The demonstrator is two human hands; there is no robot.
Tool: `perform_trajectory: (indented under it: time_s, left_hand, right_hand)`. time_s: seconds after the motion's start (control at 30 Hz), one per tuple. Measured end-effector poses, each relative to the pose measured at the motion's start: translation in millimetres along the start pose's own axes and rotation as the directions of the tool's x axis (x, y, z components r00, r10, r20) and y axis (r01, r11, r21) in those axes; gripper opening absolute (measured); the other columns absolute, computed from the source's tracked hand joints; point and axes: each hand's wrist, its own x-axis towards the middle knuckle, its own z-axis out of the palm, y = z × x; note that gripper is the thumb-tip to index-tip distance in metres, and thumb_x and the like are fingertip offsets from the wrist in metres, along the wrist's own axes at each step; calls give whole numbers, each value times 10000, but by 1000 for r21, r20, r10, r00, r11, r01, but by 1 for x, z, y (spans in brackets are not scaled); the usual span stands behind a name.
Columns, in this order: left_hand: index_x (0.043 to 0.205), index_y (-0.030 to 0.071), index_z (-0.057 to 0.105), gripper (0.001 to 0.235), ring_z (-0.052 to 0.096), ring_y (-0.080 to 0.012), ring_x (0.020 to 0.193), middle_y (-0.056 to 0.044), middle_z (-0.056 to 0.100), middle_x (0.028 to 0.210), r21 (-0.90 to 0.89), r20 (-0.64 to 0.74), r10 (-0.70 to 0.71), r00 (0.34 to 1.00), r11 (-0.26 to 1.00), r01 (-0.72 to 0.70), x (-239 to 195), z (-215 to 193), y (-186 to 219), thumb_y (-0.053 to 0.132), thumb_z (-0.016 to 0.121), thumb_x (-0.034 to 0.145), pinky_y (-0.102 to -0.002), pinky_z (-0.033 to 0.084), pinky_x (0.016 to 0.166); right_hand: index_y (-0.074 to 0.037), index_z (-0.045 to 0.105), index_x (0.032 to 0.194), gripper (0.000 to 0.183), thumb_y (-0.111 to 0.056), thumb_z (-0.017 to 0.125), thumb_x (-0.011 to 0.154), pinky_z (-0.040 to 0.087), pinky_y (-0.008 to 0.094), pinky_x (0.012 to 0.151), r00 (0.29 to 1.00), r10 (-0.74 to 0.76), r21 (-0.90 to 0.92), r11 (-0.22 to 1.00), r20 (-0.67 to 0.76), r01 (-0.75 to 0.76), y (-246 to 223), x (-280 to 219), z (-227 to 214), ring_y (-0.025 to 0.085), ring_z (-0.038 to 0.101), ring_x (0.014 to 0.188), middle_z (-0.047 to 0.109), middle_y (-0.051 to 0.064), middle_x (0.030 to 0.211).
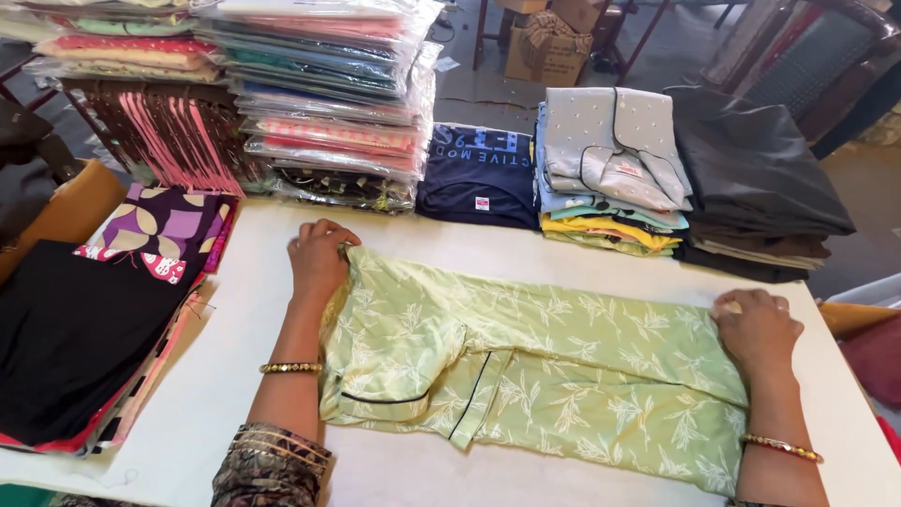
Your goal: The person folds a light green patterned shirt on a white table, smoothing the fabric and aligning the edges before folding it into a compact rectangle. They then pick up a cream-colored shirt and begin folding it in a similar manner.
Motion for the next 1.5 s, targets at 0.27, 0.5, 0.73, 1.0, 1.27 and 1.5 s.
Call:
perform_trajectory:
  time_s: [0.27, 0.5, 0.73, 1.0, 1.27, 1.5]
  left_hand:
    - [1329, 286, 569, 449, 318, -266, 1495, 17, 466, 1528, -251, 306, 310, 900, 938, -238, -24, 45, 73, 258, 624, 885, -527, 229, 1226]
    - [1617, 456, 52, 788, -138, -272, 1577, 66, -96, 1725, 59, 725, 94, 682, 979, -198, -42, 23, 46, 760, 348, 952, -720, -67, 1187]
    - [1589, 485, 105, 880, -144, -257, 1580, 89, -89, 1727, 31, 736, 44, 676, 995, -99, -46, 27, 12, 761, 487, 846, -779, 120, 1122]
    - [1568, 465, 211, 834, -48, -278, 1569, 45, 14, 1711, 48, 596, 141, 790, 976, -211, -49, 42, -11, 730, 499, 832, -754, 91, 1121]
    - [1369, 312, 606, 421, 430, -158, 1408, 48, 551, 1448, -270, 603, 546, 581, 825, -496, -60, -24, 167, 356, 550, 954, -564, 196, 1222]
    - [1123, 231, 752, 219, 523, -236, 1252, -15, 616, 1258, -493, 514, 757, 403, 645, -584, -87, -7, 279, 203, 609, 960, -497, 350, 1094]
  right_hand:
    - [-172, 479, 1466, 640, -340, 698, 888, 313, 532, 1176, 811, -572, 234, 778, -121, 583, -160, -56, -26, 322, 341, 1485, 432, 93, 1546]
    - [-318, 203, 1606, 801, -600, 518, 925, 78, 628, 1217, 872, -396, 137, 918, 288, 372, -76, -38, 34, 226, 56, 1589, 107, -18, 1722]
    - [-381, 202, 1615, 799, -714, 388, 912, 57, 674, 1195, 944, -3, 96, 995, 331, -31, 24, -24, 12, 222, 27, 1588, 78, -41, 1716]
    - [-180, 730, 1280, 384, -225, 736, 898, 546, 335, 1071, 979, 24, 535, 835, 202, -131, 21, -69, -85, 252, 729, 1199, 768, 98, 1326]
    - [-236, 772, 1131, 486, -137, 852, 661, 519, 369, 1005, 932, -186, 260, 960, 313, 104, -1, -107, -115, 261, 616, 1158, 661, 47, 1226]
    - [-232, 787, 966, 77, -231, 737, 908, 575, 371, 776, 1000, -22, 143, 990, 1, 21, 1, -97, -89, 236, 713, 871, 701, -14, 1130]
